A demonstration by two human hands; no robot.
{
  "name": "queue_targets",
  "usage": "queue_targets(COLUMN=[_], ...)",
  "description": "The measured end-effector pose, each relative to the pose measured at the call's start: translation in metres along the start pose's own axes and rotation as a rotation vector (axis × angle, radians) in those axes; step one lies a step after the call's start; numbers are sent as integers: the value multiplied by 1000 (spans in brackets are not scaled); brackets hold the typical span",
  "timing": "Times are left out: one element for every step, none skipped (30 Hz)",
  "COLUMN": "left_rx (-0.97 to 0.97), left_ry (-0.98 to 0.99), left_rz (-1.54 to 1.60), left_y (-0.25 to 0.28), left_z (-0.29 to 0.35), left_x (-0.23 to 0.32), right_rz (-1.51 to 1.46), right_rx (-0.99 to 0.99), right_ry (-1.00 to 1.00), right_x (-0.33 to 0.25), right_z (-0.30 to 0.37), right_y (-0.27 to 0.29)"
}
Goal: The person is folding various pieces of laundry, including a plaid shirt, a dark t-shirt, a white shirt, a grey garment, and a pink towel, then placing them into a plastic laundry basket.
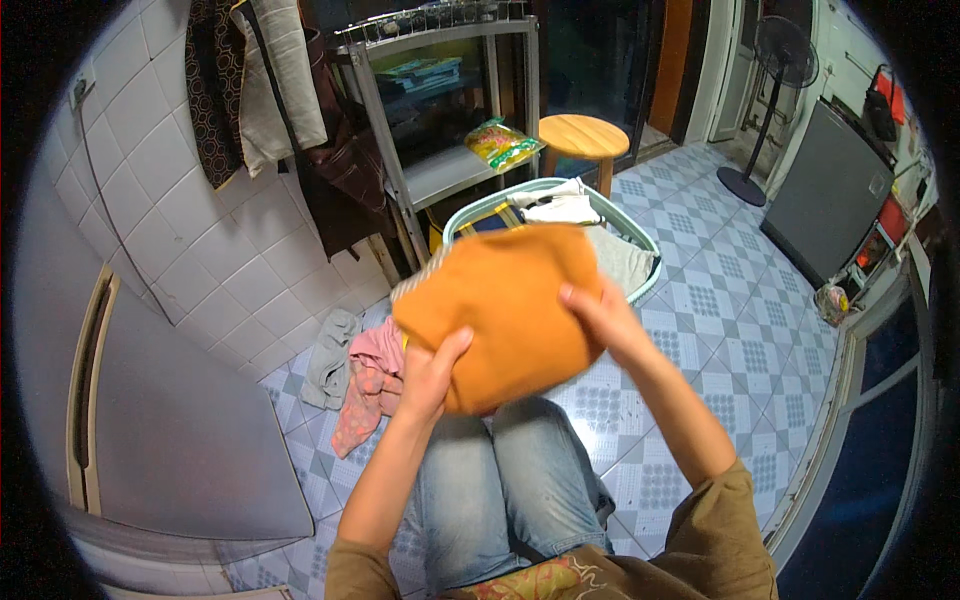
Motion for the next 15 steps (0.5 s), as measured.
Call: queue_targets(left_rx=[-18,-26,-8,11,8,50,102,173,247,145,53,102,149,170,186], left_ry=[-62,-74,-97,-122,-140,-121,-100,-73,-37,80,197,166,144,63,-13], left_rz=[22,31,47,62,61,-98,-265,-598,-925,-977,-1036,-1114,-1102,-1099,-1091], left_y=[-11,-23,-30,-33,-31,-23,-10,1,5,-14,-28,-25,-18,-10,-6], left_z=[-22,-43,-62,-77,-91,-105,-116,-113,-107,-108,-105,-102,-103,-102,-101], left_x=[1,-4,-8,-16,-33,-58,-82,-111,-131,-135,-132,-131,-129,-124,-122], right_rz=[110,271,351,418,480,631,771,936,1095,1376,1651,1647,1617,1584,1553], right_rx=[120,216,303,355,407,462,510,421,325,315,289,267,306,323,308], right_ry=[84,178,224,234,245,117,-15,-273,-539,-527,-499,-474,-483,-502,-538], right_x=[-12,-31,-40,-39,-32,-12,14,49,89,124,145,142,141,139,132], right_z=[-16,-27,-37,-48,-60,-68,-73,-75,-66,-45,-34,-44,-49,-46,-41], right_y=[25,43,59,75,91,107,116,116,118,129,134,126,120,108,103])
Point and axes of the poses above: each hand's wrist, its own z-axis away from the middle knuckle, its own y-axis out of the back of the hand, x = y × z, the point moved 7 cm from there along -z, towards the middle knuckle, and after that the axes turned 11 degrees about -x, right-handed, at the moved point
